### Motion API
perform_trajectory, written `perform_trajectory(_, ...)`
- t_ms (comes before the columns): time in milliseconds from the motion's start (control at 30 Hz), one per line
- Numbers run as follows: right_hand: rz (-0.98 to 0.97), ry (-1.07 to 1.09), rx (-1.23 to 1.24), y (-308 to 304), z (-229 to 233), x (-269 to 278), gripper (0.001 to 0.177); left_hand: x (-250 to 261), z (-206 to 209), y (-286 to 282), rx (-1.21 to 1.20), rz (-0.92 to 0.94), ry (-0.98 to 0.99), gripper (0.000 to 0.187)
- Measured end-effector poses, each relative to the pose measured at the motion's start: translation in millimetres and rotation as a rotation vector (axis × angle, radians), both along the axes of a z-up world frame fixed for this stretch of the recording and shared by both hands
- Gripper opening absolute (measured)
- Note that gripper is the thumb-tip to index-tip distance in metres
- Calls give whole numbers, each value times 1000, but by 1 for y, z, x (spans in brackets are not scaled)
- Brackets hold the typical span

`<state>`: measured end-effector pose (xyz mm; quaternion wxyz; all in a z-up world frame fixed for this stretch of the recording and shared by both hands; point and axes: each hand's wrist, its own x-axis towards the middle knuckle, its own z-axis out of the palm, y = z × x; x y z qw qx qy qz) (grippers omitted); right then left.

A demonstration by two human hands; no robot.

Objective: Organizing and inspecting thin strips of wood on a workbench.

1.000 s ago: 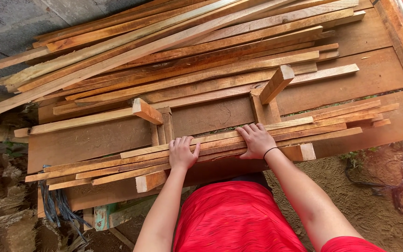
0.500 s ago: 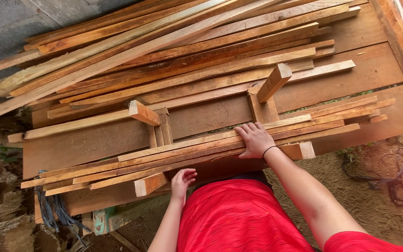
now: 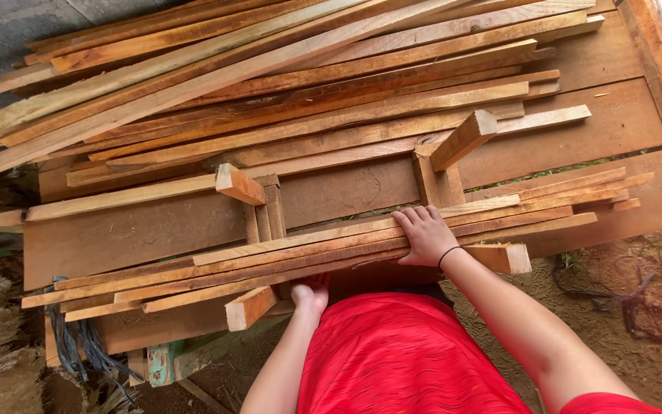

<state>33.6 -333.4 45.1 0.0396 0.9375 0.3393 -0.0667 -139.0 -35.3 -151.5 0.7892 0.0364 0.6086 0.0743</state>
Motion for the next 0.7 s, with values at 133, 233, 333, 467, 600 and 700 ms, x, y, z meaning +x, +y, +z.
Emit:
perform_trajectory(133,-45,131,-80,8,14,-1,125,-20,3,16,-1244,1079,-255,50)
perform_trajectory(233,-6,150,-138,12,19,1,131,7,12,-3,-9,41,107,53)
perform_trajectory(333,9,163,-136,12,20,0,127,1,2,-7,-8,24,123,54)
perform_trajectory(467,25,144,-129,9,11,2,120,1,3,-7,-33,29,94,58)
perform_trajectory(600,62,86,-111,8,10,4,122,-1,4,-6,-48,25,80,57)
perform_trajectory(700,40,115,-116,8,9,3,121,1,4,-6,-57,20,65,57)
